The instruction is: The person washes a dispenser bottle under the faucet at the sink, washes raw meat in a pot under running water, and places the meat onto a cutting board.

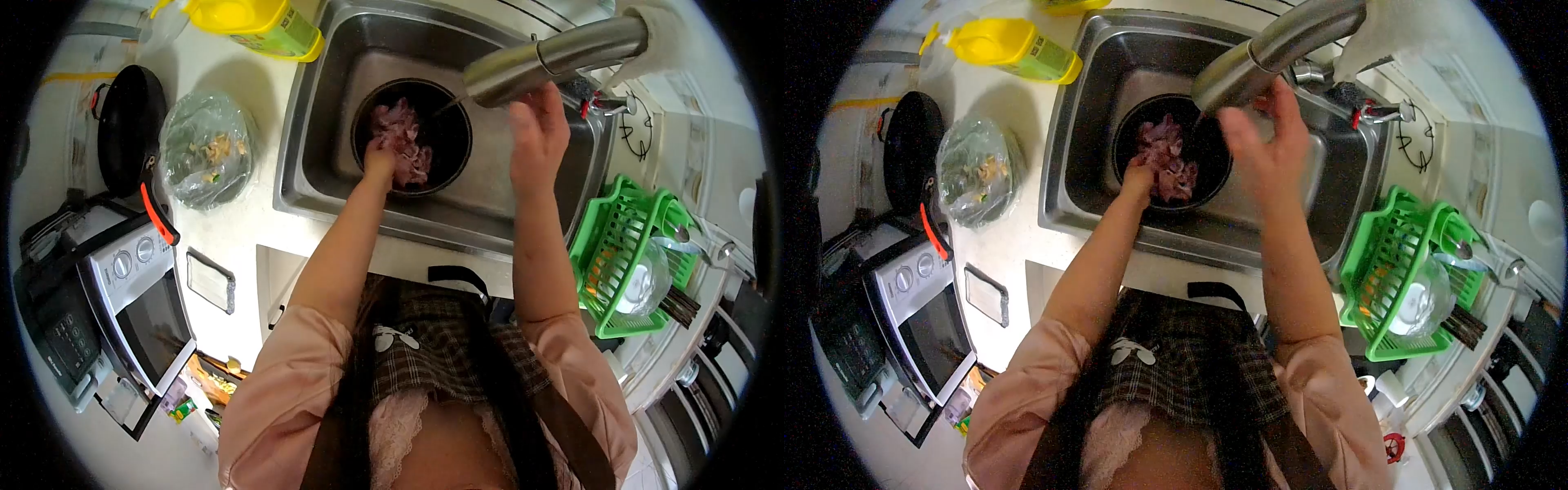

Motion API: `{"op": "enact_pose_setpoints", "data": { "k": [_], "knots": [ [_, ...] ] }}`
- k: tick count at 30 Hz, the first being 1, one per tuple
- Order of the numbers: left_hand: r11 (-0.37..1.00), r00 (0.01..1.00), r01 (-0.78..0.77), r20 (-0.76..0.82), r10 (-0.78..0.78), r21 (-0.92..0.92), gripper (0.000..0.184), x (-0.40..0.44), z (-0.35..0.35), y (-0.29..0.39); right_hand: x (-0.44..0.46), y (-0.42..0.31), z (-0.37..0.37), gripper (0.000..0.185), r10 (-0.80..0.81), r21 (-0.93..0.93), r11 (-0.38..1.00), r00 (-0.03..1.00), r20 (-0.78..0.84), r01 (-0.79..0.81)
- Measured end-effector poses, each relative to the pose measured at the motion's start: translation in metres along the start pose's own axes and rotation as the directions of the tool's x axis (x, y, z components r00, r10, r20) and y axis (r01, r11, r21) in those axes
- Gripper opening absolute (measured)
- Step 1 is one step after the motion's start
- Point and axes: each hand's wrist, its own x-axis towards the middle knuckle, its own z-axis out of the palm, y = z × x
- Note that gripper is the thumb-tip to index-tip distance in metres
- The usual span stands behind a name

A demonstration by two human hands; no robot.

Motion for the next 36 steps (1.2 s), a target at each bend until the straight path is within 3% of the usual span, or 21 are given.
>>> {"op": "enact_pose_setpoints", "data": {
  "k": [1, 2, 4, 7, 10, 13, 16, 20, 23, 25, 27, 29, 31, 32, 33, 34, 36],
  "knots": [
    [1.000, 1.000, -0.003, 0.003, 0.003, -0.001, 0.038, 0.001, 0.000, 0.000, 0.000, -0.007, 0.004, 0.039, -0.107, -0.266, 0.958, 0.994, 0.019, 0.108],
    [0.998, 0.999, -0.029, 0.046, 0.027, 0.048, 0.039, 0.002, -0.003, 0.001, 0.002, -0.016, 0.007, 0.039, -0.111, -0.265, 0.958, 0.994, 0.020, 0.112],
    [0.994, 0.995, -0.056, 0.085, 0.048, 0.095, 0.041, 0.005, -0.007, -0.003, 0.007, -0.032, 0.013, 0.038, 0.160, -0.235, 0.959, 0.987, -0.007, -0.157],
    [1.000, 0.997, -0.026, 0.078, 0.025, 0.008, 0.042, 0.024, -0.007, -0.023, 0.008, -0.034, 0.016, 0.035, 0.108, -0.263, 0.958, 0.993, -0.037, -0.114],
    [0.995, 0.993, -0.099, 0.069, 0.100, -0.021, 0.042, 0.024, -0.006, -0.027, 0.007, -0.030, 0.016, 0.037, 0.061, -0.350, 0.934, 0.997, -0.040, -0.071],
    [0.998, 1.000, -0.012, -0.027, 0.014, 0.068, 0.042, 0.008, -0.005, -0.011, 0.005, -0.033, 0.016, 0.040, 0.155, -0.453, 0.877, 0.987, -0.047, -0.159],
    [0.999, 0.999, 0.031, 0.043, -0.033, 0.040, 0.048, 0.018, -0.007, -0.017, 0.002, -0.028, 0.013, 0.042, 0.072, -0.583, 0.809, 0.997, -0.024, -0.073],
    [0.999, 0.999, 0.003, 0.037, -0.004, 0.049, 0.051, 0.020, -0.006, -0.018, -0.002, -0.016, 0.011, 0.044, 0.124, -0.557, 0.824, 0.992, -0.005, -0.106],
    [1.000, 1.000, -0.002, 0.007, 0.002, 0.028, 0.053, 0.023, -0.005, -0.016, -0.014, 0.012, 0.014, 0.046, 0.133, -0.401, 0.910, 0.990, 0.046, -0.104],
    [1.000, 1.000, 0.012, 0.026, -0.011, -0.017, 0.054, 0.023, -0.003, -0.013, -0.023, 0.019, 0.022, 0.044, 0.463, -0.442, 0.830, 0.861, 0.209, -0.340],
    [0.986, 0.993, 0.111, -0.021, -0.114, -0.125, 0.053, 0.021, 0.003, -0.006, -0.050, 0.084, 0.027, 0.057, 0.558, -0.530, 0.767, 0.784, 0.272, -0.362],
    [0.979, 0.994, 0.111, 0.002, -0.113, -0.168, 0.055, 0.037, 0.001, -0.014, -0.076, 0.131, 0.028, 0.057, 0.546, -0.693, 0.701, 0.752, 0.370, -0.169],
    [0.971, 0.993, 0.114, 0.027, -0.111, -0.211, 0.058, 0.059, -0.002, -0.028, -0.087, 0.159, 0.033, 0.056, 0.541, -0.694, 0.705, 0.743, 0.395, -0.144],
    [0.950, 0.986, 0.145, 0.123, -0.115, -0.278, 0.056, 0.071, -0.004, -0.035, -0.088, 0.170, 0.035, 0.055, 0.536, -0.695, 0.709, 0.731, 0.421, -0.119],
    [0.923, 0.970, 0.182, 0.218, -0.111, -0.339, 0.054, 0.079, -0.005, -0.038, -0.074, 0.160, 0.038, 0.065, 0.637, -0.733, 0.657, 0.648, 0.417, -0.174],
    [0.924, 0.970, 0.179, 0.217, -0.109, -0.339, 0.054, 0.076, -0.004, -0.028, -0.064, 0.160, 0.043, 0.065, 0.636, -0.732, 0.659, 0.649, 0.418, -0.174],
    [0.926, 0.946, 0.297, 0.201, -0.253, -0.233, 0.035, 0.066, 0.001, -0.003, -0.045, 0.168, 0.051, 0.061, 0.724, -0.745, 0.607, 0.579, 0.375, -0.276]
  ]
}}
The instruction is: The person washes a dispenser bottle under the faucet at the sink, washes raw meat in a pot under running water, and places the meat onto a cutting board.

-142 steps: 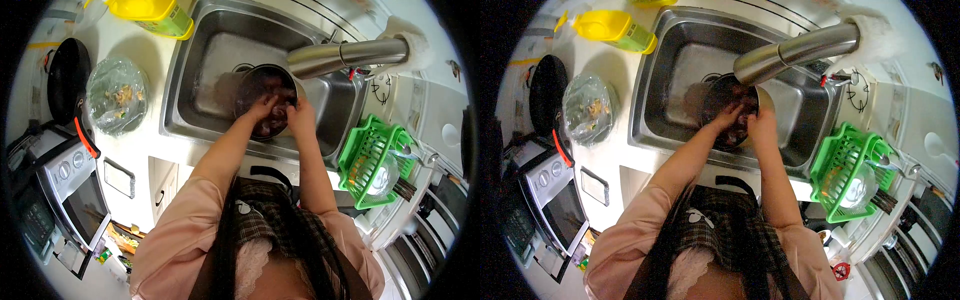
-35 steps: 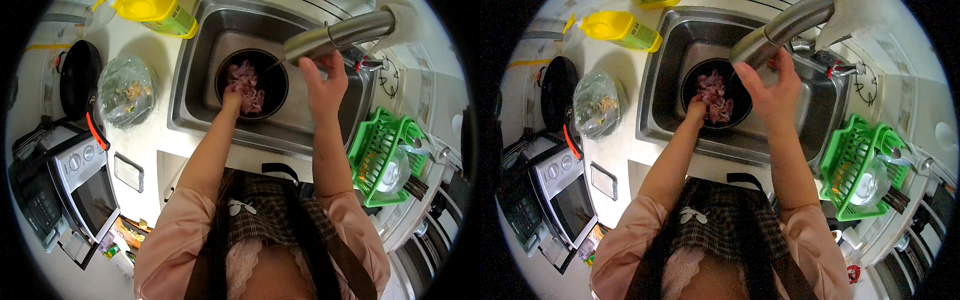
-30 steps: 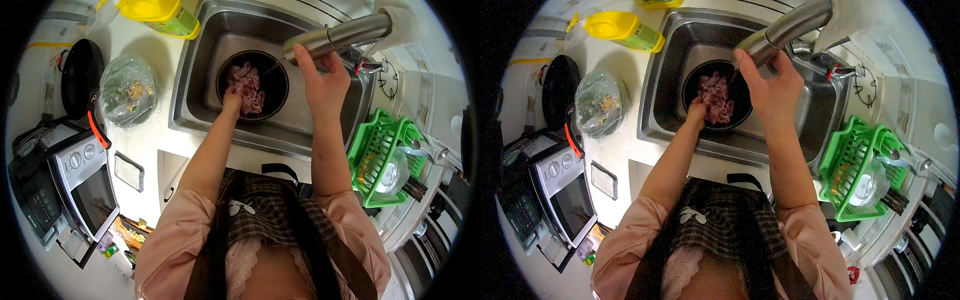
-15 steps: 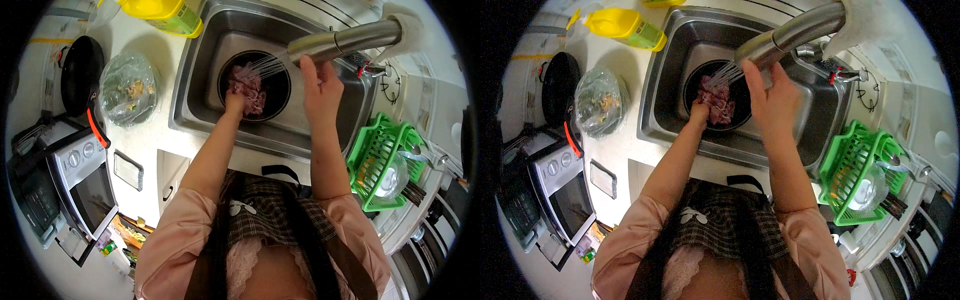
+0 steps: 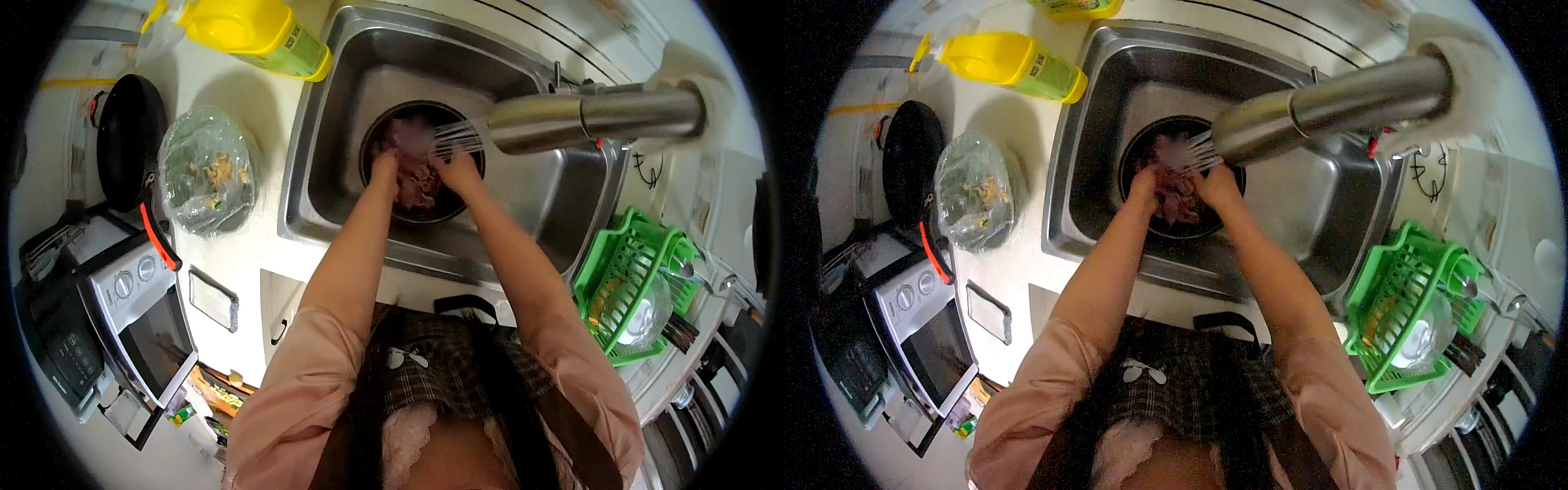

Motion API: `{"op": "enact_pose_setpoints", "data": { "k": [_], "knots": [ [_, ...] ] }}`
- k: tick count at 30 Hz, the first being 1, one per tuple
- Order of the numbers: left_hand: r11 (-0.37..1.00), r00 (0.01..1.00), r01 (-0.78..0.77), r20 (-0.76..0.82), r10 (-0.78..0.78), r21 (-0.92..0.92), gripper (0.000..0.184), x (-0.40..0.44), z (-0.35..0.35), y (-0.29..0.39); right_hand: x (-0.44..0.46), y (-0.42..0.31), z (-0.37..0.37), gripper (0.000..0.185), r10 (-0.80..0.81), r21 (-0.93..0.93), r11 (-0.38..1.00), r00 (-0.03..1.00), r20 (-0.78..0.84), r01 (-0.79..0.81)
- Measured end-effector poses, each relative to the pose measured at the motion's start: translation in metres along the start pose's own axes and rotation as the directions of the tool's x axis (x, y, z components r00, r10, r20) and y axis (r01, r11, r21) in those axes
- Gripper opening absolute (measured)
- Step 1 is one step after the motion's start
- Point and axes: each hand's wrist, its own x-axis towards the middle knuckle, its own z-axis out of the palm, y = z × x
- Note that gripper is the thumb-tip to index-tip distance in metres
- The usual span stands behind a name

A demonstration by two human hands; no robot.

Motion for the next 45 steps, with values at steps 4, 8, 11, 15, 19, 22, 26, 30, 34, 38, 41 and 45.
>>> {"op": "enact_pose_setpoints", "data": {
  "k": [4, 8, 11, 15, 19, 22, 26, 30, 34, 38, 41, 45],
  "knots": [
    [0.999, 0.998, -0.030, 0.060, 0.029, 0.017, 0.037, -0.026, 0.023, 0.033, 0.066, 0.038, 0.019, 0.057, -0.097, -0.032, 0.995, 0.992, -0.079, 0.095],
    [0.998, 0.999, 0.013, 0.031, -0.015, 0.060, 0.042, 0.003, 0.023, 0.029, 0.094, 0.038, 0.044, 0.057, -0.037, 0.336, 0.941, 0.999, 0.005, 0.033],
    [0.993, 0.993, 0.114, -0.007, -0.114, -0.006, 0.046, 0.030, 0.010, 0.019, 0.095, 0.024, 0.065, 0.057, 0.037, 0.566, 0.817, 0.990, 0.138, -0.110],
    [0.986, 0.976, 0.158, 0.140, -0.165, 0.058, 0.051, 0.017, 0.008, 0.030, 0.076, 0.007, 0.048, 0.051, 0.192, 0.605, 0.529, 0.778, 0.599, -0.596],
    [0.984, 0.957, 0.122, 0.247, -0.151, 0.127, 0.049, 0.014, 0.010, 0.016, 0.059, 0.029, 0.036, 0.049, 0.005, 0.709, 0.577, 0.869, 0.495, -0.407],
    [0.939, 0.993, 0.094, 0.036, -0.112, 0.330, 0.052, -0.005, 0.010, 0.016, 0.062, 0.061, 0.052, 0.045, -0.054, 0.844, 0.456, 0.937, 0.344, -0.284],
    [0.851, 0.953, -0.233, -0.064, 0.297, 0.471, 0.048, -0.006, -0.002, 0.004, 0.044, 0.034, 0.027, 0.041, -0.011, 0.838, 0.544, 0.998, 0.061, -0.045],
    [0.959, 0.989, 0.043, -0.151, 0.000, 0.279, 0.042, 0.001, 0.005, -0.007, 0.139, 0.257, 0.131, 0.034, -0.283, -0.388, 0.895, 0.953, -0.107, 0.223],
    [0.986, 0.978, 0.164, -0.130, -0.166, -0.032, 0.041, 0.044, 0.004, -0.044, 0.056, 0.073, 0.104, 0.040, 0.597, 0.601, 0.538, 0.771, 0.223, -0.591],
    [0.932, 0.987, 0.126, 0.138, -0.083, -0.340, 0.036, 0.021, 0.012, -0.021, 0.034, 0.044, 0.078, 0.042, 0.360, 0.752, 0.287, 0.794, 0.489, -0.594],
    [0.989, 0.991, 0.096, 0.108, -0.084, -0.110, 0.032, 0.004, 0.015, -0.013, 0.027, 0.029, 0.067, 0.029, 0.223, 0.817, 0.285, 0.863, 0.452, -0.502],
    [0.971, 0.984, -0.178, 0.052, 0.171, 0.162, 0.036, 0.029, 0.023, -0.038, 0.040, 0.023, 0.042, 0.024, -0.129, 0.497, 0.854, 0.988, -0.081, 0.152]
  ]
}}
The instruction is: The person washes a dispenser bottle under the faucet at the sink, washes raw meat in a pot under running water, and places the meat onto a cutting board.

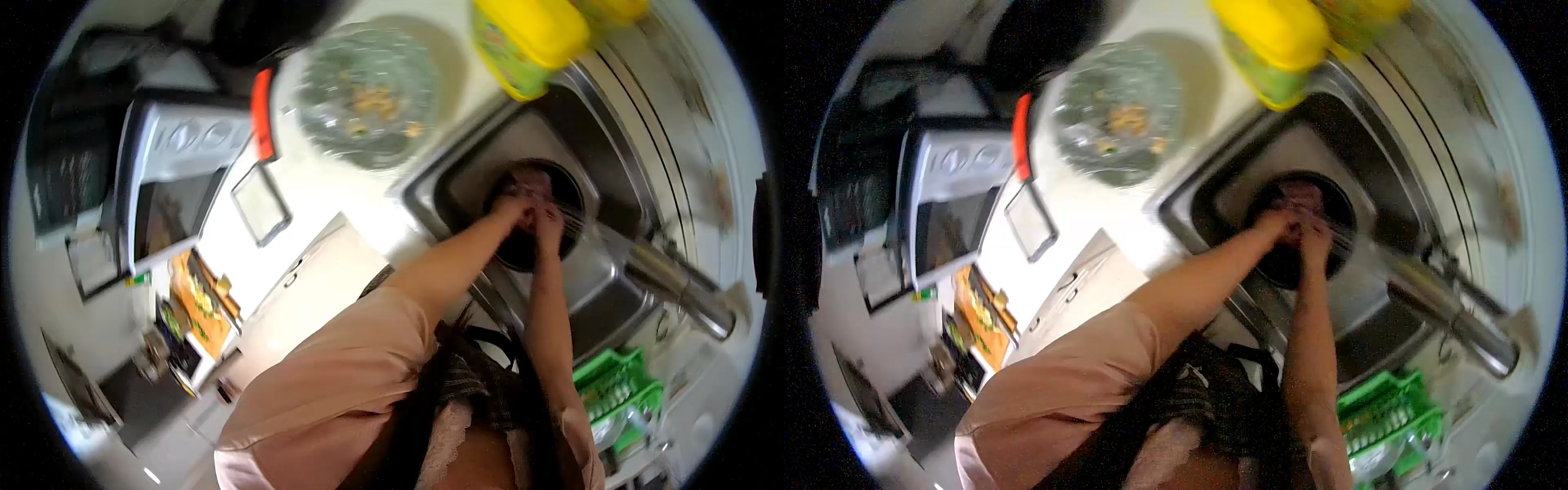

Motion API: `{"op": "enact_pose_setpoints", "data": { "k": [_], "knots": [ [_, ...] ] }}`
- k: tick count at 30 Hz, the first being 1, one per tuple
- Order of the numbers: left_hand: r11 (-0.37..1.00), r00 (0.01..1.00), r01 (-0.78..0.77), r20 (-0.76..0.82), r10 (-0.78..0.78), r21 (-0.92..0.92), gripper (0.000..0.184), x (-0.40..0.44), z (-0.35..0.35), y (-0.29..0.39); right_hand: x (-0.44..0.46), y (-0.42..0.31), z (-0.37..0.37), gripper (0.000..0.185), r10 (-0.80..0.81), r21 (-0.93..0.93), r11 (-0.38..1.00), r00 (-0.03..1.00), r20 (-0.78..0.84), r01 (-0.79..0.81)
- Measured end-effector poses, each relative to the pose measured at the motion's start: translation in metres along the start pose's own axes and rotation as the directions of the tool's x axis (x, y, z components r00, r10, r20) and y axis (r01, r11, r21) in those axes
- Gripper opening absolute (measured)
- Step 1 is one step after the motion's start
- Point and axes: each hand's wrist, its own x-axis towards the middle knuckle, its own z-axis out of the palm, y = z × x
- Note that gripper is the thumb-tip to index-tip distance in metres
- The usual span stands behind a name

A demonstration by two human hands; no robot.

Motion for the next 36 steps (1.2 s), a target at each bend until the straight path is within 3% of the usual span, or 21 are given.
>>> {"op": "enact_pose_setpoints", "data": {
  "k": [1, 2, 3, 4, 5, 7, 8, 9, 11, 16, 19, 21, 23, 24, 26, 29, 31, 32, 33, 35, 36],
  "knots": [
    [0.997, 0.996, 0.001, -0.086, 0.005, 0.079, 0.038, -0.005, 0.000, 0.007, 0.024, 0.032, -0.016, 0.028, -0.118, -0.404, 0.909, 0.993, -0.002, 0.108],
    [0.988, 0.985, 0.017, -0.172, 0.011, 0.156, 0.040, -0.010, 0.001, 0.013, 0.018, -0.005, -0.009, 0.038, -0.175, -0.283, 0.943, 0.984, 0.025, 0.175],
    [0.978, 0.985, 0.034, -0.174, 0.003, 0.206, 0.041, -0.029, 0.002, 0.029, 0.030, -0.013, -0.012, 0.048, -0.204, -0.518, 0.832, 0.978, 0.048, 0.199],
    [0.910, 0.969, -0.160, -0.113, 0.219, 0.383, 0.041, -0.019, 0.002, 0.017, 0.039, -0.019, -0.009, 0.055, -0.186, -0.558, 0.806, 0.980, 0.076, 0.196],
    [0.773, 0.914, -0.334, -0.015, 0.405, 0.540, 0.042, -0.009, -0.001, 0.003, 0.042, -0.030, -0.005, 0.056, -0.304, -0.764, 0.548, 0.932, 0.199, 0.342],
    [0.968, 0.974, -0.168, -0.119, 0.193, 0.189, 0.040, -0.090, -0.006, 0.066, 0.065, -0.019, 0.001, 0.053, -0.090, -0.648, 0.689, 0.926, 0.367, 0.324],
    [0.962, 0.971, -0.095, -0.188, 0.146, 0.257, 0.041, -0.098, -0.004, 0.072, 0.063, -0.033, 0.014, 0.051, 0.030, -0.613, 0.752, 0.917, 0.399, 0.242],
    [0.950, 0.960, -0.007, -0.263, 0.094, 0.312, 0.043, -0.094, 0.001, 0.070, 0.104, 0.028, 0.007, 0.048, -0.066, -0.726, 0.359, 0.792, 0.607, 0.587],
    [0.952, 0.964, -0.004, -0.251, 0.085, 0.306, 0.046, -0.058, 0.004, 0.046, 0.082, 0.025, 0.023, 0.048, -0.077, -0.806, 0.276, 0.848, 0.524, 0.524],
    [0.907, 0.853, 0.126, -0.511, 0.107, 0.401, 0.045, -0.050, 0.032, 0.059, 0.059, 0.031, 0.028, 0.046, -0.037, -0.870, 0.203, 0.892, 0.451, 0.449],
    [0.950, 0.848, 0.031, -0.512, 0.140, 0.312, 0.044, -0.030, 0.031, 0.039, 0.053, 0.031, 0.022, 0.045, 0.014, -0.892, 0.180, 0.905, 0.424, 0.415],
    [0.980, 0.826, -0.111, -0.533, 0.183, 0.165, 0.044, -0.022, 0.033, 0.025, 0.050, 0.030, 0.020, 0.045, 0.045, -0.896, 0.195, 0.909, 0.414, 0.399],
    [0.986, 0.910, 0.017, -0.411, 0.055, 0.168, 0.044, -0.023, 0.024, 0.022, 0.048, 0.030, 0.013, 0.044, 0.083, -0.898, 0.230, 0.912, 0.403, 0.375],
    [0.953, 0.975, -0.054, -0.223, -0.015, -0.299, 0.043, -0.015, 0.019, 0.014, 0.048, 0.029, 0.008, 0.044, 0.097, -0.891, 0.276, 0.912, 0.399, 0.360],
    [0.707, 1.000, -0.022, -0.014, 0.016, -0.707, 0.042, -0.013, 0.019, 0.008, 0.065, 0.057, -0.012, 0.044, 0.111, -0.787, 0.546, 0.907, 0.407, 0.287],
    [0.794, 0.993, -0.111, -0.030, 0.116, -0.597, 0.042, -0.019, 0.027, 0.002, 0.079, 0.087, -0.035, 0.043, 0.106, -0.365, 0.929, 0.900, 0.423, 0.062],
    [0.927, 0.959, -0.269, -0.156, 0.235, -0.261, 0.045, -0.010, 0.037, -0.009, 0.054, 0.069, -0.029, 0.041, -0.155, -0.572, 0.717, 0.891, 0.428, 0.399],
    [0.942, 0.941, -0.307, -0.188, 0.281, -0.134, 0.046, -0.004, 0.041, -0.011, 0.053, 0.068, -0.029, 0.041, -0.156, -0.572, 0.718, 0.893, 0.423, 0.397],
    [0.857, 0.933, -0.332, -0.270, 0.237, -0.395, 0.051, -0.001, 0.046, -0.008, 0.055, 0.071, -0.028, 0.041, -0.021, -0.460, 0.857, 0.909, 0.416, 0.230],
    [0.701, 0.927, -0.354, -0.331, 0.176, -0.619, 0.055, 0.002, 0.053, -0.008, 0.057, 0.074, -0.033, 0.040, 0.108, -0.330, 0.943, 0.899, 0.425, 0.043],
    [0.684, 0.950, -0.304, -0.270, 0.160, -0.663, 0.052, -0.004, 0.051, -0.006, 0.046, 0.065, -0.033, 0.040, 0.083, -0.420, 0.902, 0.913, 0.399, 0.101]
  ]
}}
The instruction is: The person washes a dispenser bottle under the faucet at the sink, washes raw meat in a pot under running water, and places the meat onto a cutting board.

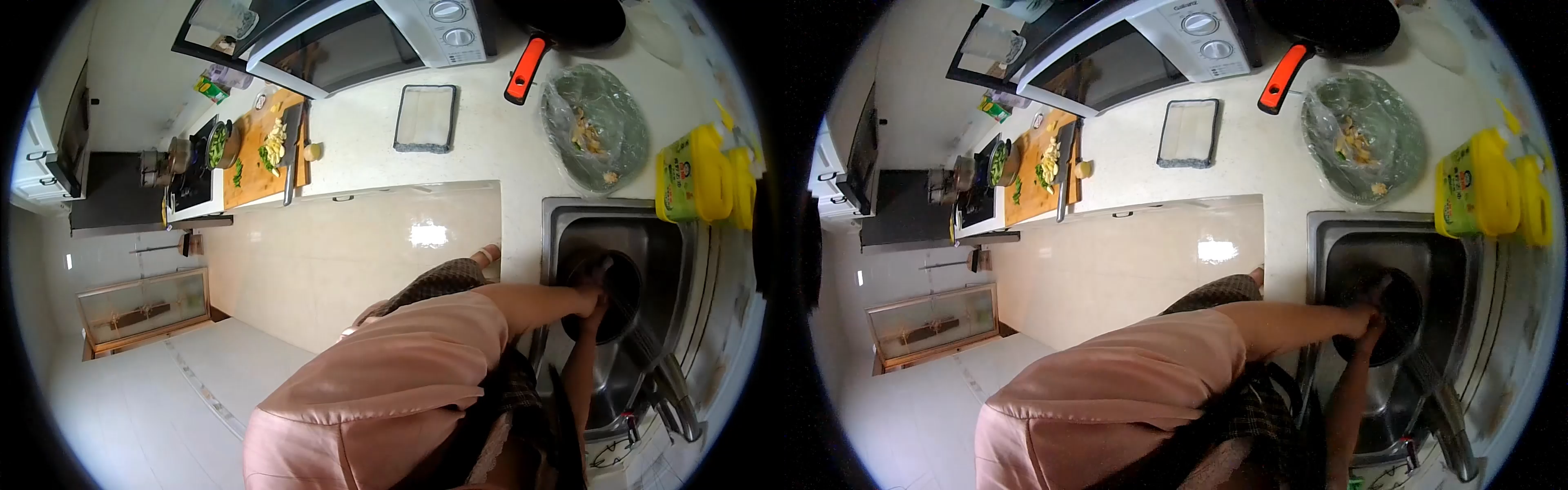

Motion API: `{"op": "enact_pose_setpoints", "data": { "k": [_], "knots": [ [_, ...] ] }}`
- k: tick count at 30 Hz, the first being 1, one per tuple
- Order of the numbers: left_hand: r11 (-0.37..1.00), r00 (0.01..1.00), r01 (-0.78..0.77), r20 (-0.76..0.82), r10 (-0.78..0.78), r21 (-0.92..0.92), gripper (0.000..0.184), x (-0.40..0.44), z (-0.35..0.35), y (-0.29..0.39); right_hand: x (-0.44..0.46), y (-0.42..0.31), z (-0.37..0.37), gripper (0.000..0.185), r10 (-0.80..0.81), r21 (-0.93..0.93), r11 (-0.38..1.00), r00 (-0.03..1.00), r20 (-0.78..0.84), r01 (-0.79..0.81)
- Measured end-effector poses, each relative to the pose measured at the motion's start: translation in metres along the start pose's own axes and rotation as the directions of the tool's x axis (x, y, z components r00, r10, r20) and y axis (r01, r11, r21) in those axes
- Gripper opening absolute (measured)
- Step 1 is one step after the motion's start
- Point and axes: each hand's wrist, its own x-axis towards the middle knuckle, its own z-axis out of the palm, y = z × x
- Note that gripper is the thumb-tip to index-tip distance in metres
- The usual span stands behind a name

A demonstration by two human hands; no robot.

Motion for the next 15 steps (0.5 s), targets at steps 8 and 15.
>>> {"op": "enact_pose_setpoints", "data": {
  "k": [8, 15],
  "knots": [
    [0.668, 0.992, -0.018, 0.097, -0.082, 0.744, 0.051, -0.039, 0.008, 0.076, -0.041, -0.089, -0.021, 0.048, 0.124, 0.830, 0.546, 0.991, 0.051, -0.112],
    [0.571, 0.962, -0.241, 0.270, 0.034, 0.785, 0.046, -0.050, 0.085, 0.089, -0.074, -0.166, -0.041, 0.043, -0.060, 0.956, 0.288, 0.997, -0.044, 0.060]
  ]
}}
